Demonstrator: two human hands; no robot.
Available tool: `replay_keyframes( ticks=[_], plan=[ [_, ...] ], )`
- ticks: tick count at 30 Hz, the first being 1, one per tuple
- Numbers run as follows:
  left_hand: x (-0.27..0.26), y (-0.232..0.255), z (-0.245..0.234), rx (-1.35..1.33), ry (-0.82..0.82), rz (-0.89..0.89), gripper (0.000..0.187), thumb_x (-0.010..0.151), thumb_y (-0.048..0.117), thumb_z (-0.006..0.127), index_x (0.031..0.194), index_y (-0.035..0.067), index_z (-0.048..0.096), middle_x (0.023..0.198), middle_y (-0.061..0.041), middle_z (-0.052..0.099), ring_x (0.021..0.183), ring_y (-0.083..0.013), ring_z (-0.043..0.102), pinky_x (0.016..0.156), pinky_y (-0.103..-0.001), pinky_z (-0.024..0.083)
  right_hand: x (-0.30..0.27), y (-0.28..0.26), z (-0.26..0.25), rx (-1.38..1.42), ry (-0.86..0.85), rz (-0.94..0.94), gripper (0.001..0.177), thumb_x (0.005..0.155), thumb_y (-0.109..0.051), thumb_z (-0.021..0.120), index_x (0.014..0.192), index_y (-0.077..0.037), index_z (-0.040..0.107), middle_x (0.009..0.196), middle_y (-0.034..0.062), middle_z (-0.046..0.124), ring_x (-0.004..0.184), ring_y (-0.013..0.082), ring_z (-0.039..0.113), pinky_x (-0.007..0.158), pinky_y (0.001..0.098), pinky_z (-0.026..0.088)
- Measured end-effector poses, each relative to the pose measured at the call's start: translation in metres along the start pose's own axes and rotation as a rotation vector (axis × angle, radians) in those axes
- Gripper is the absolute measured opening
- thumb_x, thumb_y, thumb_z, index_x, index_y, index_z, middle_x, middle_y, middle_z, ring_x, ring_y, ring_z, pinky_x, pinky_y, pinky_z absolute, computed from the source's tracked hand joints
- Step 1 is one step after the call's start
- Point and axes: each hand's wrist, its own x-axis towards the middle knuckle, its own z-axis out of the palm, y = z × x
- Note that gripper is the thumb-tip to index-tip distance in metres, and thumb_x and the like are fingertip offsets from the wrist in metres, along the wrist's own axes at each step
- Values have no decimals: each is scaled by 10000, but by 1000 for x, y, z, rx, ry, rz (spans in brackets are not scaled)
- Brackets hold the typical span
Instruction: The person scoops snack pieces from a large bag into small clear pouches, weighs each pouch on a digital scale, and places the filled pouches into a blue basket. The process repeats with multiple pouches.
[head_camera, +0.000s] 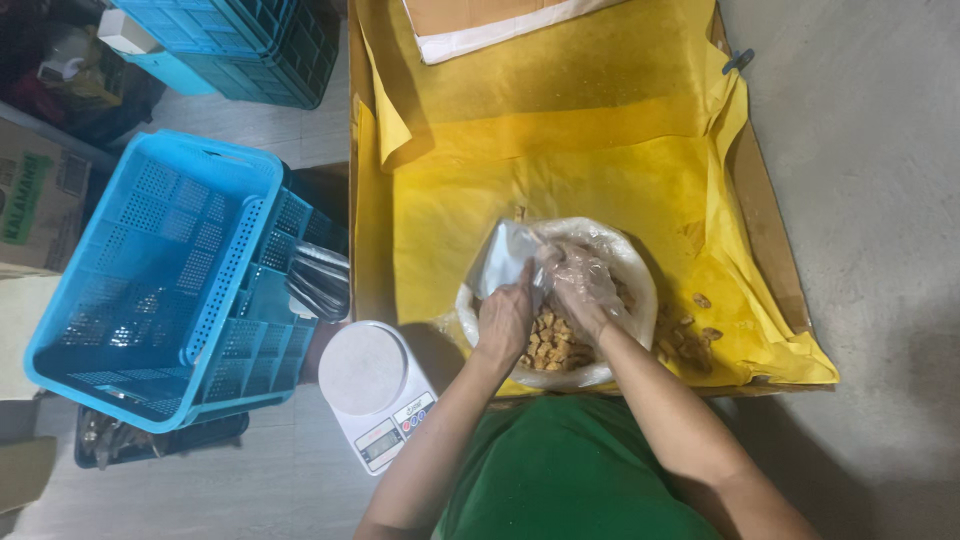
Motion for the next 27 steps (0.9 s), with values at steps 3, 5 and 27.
replay_keyframes(
  ticks=[3,5,27],
  plan=[
    [8,-13,-6,56,220,-7,808,804,-22,582,1549,-24,271,997,-276,651,759,-368,681,546,-435,595,-9,-49,8,-143,-24,104,371,1058,-287,490,1355,-96,605,1099,116,675,937,233,632,803,403,536],
    [11,-17,-6,11,295,-37,861,766,-50,605,1549,-20,249,1154,-308,594,822,-378,691,568,-423,606,-18,-83,5,-376,-27,249,387,1063,-304,483,1371,-90,582,1108,144,681,970,271,649,846,426,538],
    [35,-142,-23,-1127,17,-294,371,938,273,758,1217,38,687,1074,-117,732,907,-156,665,748,-269,544,-51,-98,-88,752,-23,200,217,1010,-196,648,1158,-39,628,1151,98,684,1117,230,658,1021,453,563]
  ],
)
